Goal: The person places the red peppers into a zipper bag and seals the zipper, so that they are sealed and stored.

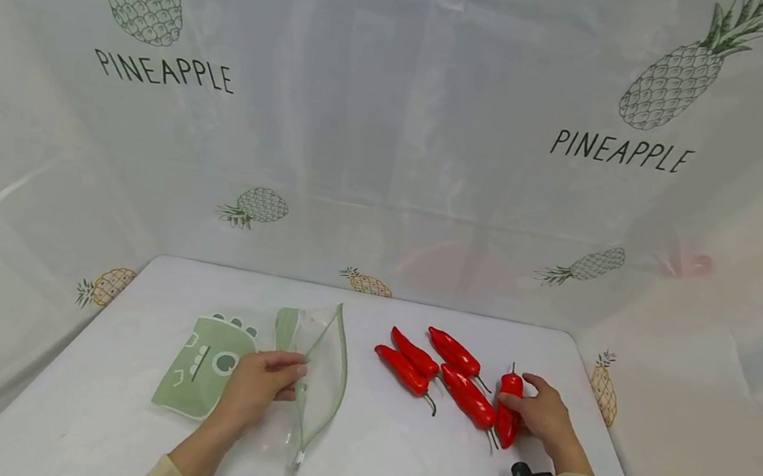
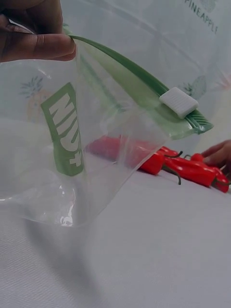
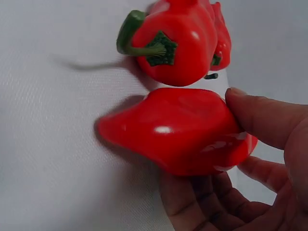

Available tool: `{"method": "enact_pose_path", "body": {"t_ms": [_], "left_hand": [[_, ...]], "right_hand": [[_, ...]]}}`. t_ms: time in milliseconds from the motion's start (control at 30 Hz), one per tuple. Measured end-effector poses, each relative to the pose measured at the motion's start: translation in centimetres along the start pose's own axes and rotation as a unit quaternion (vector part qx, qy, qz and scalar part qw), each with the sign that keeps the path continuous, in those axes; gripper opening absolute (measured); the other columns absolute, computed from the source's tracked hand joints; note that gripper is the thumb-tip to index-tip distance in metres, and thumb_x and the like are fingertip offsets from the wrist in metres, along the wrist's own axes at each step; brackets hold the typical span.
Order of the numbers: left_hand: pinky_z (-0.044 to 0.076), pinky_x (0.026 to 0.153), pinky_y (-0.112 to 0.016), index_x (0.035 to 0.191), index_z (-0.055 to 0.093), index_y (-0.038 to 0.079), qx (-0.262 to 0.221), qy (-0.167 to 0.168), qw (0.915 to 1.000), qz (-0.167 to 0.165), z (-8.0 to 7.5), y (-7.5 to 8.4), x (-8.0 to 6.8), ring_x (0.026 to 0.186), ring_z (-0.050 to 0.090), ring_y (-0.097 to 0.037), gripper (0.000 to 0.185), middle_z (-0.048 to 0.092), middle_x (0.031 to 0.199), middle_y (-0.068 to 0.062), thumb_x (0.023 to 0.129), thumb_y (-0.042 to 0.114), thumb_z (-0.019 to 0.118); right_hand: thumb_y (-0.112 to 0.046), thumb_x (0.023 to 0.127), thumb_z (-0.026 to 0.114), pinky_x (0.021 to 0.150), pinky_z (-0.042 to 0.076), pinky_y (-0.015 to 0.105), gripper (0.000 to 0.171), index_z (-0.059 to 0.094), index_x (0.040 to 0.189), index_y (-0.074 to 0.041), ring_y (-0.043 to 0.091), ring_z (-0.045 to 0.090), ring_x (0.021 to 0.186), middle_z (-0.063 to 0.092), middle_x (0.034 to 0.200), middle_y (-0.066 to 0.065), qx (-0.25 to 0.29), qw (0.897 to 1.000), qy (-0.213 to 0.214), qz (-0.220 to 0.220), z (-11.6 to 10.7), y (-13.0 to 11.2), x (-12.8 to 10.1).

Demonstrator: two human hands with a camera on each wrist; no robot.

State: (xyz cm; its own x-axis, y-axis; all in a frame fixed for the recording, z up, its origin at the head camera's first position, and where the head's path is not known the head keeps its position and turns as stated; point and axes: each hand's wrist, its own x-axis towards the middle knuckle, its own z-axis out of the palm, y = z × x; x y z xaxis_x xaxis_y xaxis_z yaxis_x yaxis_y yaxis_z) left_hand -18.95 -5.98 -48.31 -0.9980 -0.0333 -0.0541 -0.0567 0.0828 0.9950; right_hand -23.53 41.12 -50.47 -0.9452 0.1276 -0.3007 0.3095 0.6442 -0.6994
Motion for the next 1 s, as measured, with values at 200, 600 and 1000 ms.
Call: {"method": "enact_pose_path", "body": {"t_ms": [200, 600, 1000], "left_hand": [[0.065, 0.065, -0.025, 0.122, 0.074, -0.006, 0.004, 0.002, 1.0000, 0.003, 0.0, -0.1, 0.0, 0.075, 0.073, -0.015, 0.029, 0.075, 0.102, -0.022, 0.097, 0.010, 0.076], [0.065, 0.066, -0.026, 0.122, 0.074, -0.005, 0.002, 0.006, 1.0000, 0.001, 0.0, 0.3, 0.1, 0.075, 0.073, -0.016, 0.030, 0.075, 0.100, -0.017, 0.097, 0.011, 0.077], [0.065, 0.066, -0.026, 0.122, 0.075, -0.005, 0.002, 0.005, 1.0000, 0.007, 0.0, 0.5, 0.1, 0.074, 0.072, -0.014, 0.030, 0.075, 0.100, -0.017, 0.097, 0.011, 0.076]], "right_hand": [[-0.036, 0.101, 0.070, 0.081, 0.067, 0.043, 0.084, 0.027, 0.158, 0.008, 0.050, 0.056, 0.117, 0.044, 0.143, 0.042, 0.005, 1.000, 0.013, -0.009, -0.5, -0.1, -0.1], [-0.034, 0.103, 0.068, 0.075, 0.068, 0.043, 0.085, 0.020, 0.164, 0.000, 0.054, 0.060, 0.118, 0.042, 0.147, 0.044, 0.005, 0.998, 0.062, -0.028, -0.5, -1.6, -0.5], [-0.027, 0.103, 0.067, 0.074, 0.068, 0.044, 0.079, 0.025, 0.164, -0.001, 0.056, 0.059, 0.120, 0.047, 0.144, 0.043, -0.003, 0.995, 0.087, -0.055, 0.3, -3.9, -1.4]]}}
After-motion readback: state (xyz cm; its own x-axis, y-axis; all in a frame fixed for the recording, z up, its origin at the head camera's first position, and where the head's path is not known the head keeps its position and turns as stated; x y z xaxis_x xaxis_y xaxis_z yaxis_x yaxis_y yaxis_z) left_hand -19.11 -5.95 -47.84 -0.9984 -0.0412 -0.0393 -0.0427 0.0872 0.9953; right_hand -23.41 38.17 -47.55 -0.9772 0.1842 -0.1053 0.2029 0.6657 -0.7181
